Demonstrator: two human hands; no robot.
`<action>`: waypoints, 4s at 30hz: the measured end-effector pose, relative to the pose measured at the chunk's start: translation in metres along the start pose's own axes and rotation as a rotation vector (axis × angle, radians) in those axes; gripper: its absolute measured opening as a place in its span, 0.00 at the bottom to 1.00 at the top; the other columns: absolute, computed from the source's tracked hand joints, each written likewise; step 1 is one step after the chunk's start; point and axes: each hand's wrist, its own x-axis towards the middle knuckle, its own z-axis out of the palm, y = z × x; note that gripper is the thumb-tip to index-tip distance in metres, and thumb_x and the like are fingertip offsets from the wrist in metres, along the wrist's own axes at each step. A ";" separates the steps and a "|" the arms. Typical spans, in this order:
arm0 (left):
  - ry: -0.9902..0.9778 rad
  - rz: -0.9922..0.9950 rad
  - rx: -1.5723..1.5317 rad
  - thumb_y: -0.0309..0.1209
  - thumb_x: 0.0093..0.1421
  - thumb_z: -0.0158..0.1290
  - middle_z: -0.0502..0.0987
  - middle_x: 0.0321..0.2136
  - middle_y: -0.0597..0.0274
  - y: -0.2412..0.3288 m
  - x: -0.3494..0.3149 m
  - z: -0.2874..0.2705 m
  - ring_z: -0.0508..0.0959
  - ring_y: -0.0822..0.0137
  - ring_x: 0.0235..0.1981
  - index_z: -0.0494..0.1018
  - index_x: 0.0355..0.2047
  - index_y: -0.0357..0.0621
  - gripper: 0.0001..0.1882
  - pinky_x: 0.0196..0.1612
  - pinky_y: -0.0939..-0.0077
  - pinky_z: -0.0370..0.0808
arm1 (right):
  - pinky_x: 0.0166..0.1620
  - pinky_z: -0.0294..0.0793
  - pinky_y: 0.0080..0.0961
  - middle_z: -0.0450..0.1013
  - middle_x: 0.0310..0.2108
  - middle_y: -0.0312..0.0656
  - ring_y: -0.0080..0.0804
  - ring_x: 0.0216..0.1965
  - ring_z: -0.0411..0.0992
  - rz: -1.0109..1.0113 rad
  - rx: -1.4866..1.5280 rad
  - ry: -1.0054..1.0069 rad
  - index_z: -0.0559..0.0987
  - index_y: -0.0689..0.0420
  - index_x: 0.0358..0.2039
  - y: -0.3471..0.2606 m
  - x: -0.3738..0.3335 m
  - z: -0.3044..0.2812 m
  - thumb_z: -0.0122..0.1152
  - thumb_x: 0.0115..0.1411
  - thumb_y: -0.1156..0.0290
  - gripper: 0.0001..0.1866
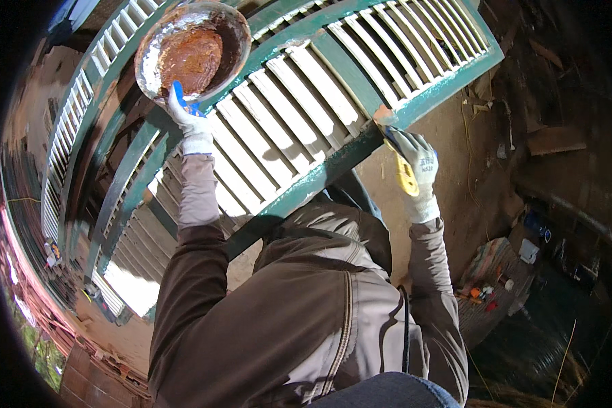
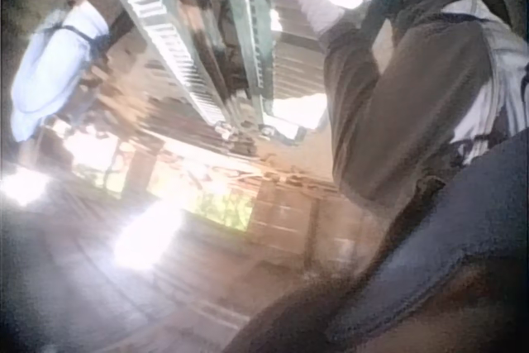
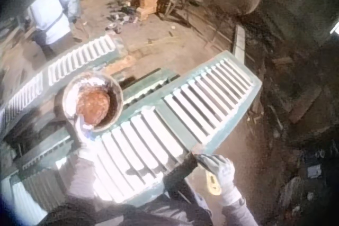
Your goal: The person uses an orbital sander to smooth the surface of a green slatted wooden frame. After sanding, they use a putty knife to apply a brown filler paste from a bowl into the gaps between the slats.
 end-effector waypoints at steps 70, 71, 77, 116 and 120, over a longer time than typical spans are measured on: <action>-0.090 0.392 0.381 0.34 0.72 0.46 0.67 0.63 0.44 -0.063 -0.023 -0.060 0.67 0.50 0.65 0.67 0.64 0.38 0.23 0.70 0.52 0.64 | 0.39 0.77 0.40 0.80 0.39 0.44 0.45 0.42 0.76 -0.082 -0.217 0.144 0.78 0.58 0.42 -0.103 0.193 0.087 0.55 0.60 0.70 0.11; -0.092 0.356 0.323 0.34 0.72 0.47 0.67 0.63 0.44 -0.051 -0.026 -0.042 0.67 0.51 0.66 0.65 0.64 0.38 0.23 0.70 0.53 0.63 | 0.39 0.77 0.41 0.80 0.39 0.44 0.45 0.41 0.76 -0.094 -0.198 0.144 0.78 0.57 0.41 -0.100 0.191 0.086 0.55 0.60 0.71 0.10; 0.100 -0.167 -0.133 0.31 0.68 0.56 0.58 0.69 0.48 0.006 -0.024 0.011 0.63 0.60 0.67 0.52 0.71 0.35 0.36 0.70 0.60 0.62 | 0.42 0.80 0.38 0.80 0.45 0.43 0.46 0.43 0.78 -0.034 -0.093 0.129 0.78 0.56 0.51 -0.101 0.177 0.056 0.61 0.54 0.72 0.21; -0.143 0.361 0.335 0.31 0.71 0.48 0.68 0.64 0.46 -0.076 -0.021 -0.059 0.69 0.51 0.64 0.66 0.64 0.36 0.24 0.69 0.54 0.65 | 0.42 0.81 0.38 0.81 0.40 0.45 0.48 0.45 0.78 0.063 -0.210 0.168 0.80 0.55 0.47 -0.089 0.195 0.077 0.57 0.59 0.73 0.14; -0.119 0.435 0.363 0.31 0.71 0.49 0.67 0.64 0.45 -0.073 -0.021 -0.058 0.69 0.51 0.65 0.66 0.64 0.36 0.24 0.69 0.54 0.65 | 0.42 0.79 0.39 0.81 0.40 0.43 0.42 0.45 0.77 0.027 -0.209 0.074 0.80 0.53 0.47 -0.096 0.195 0.079 0.56 0.58 0.72 0.15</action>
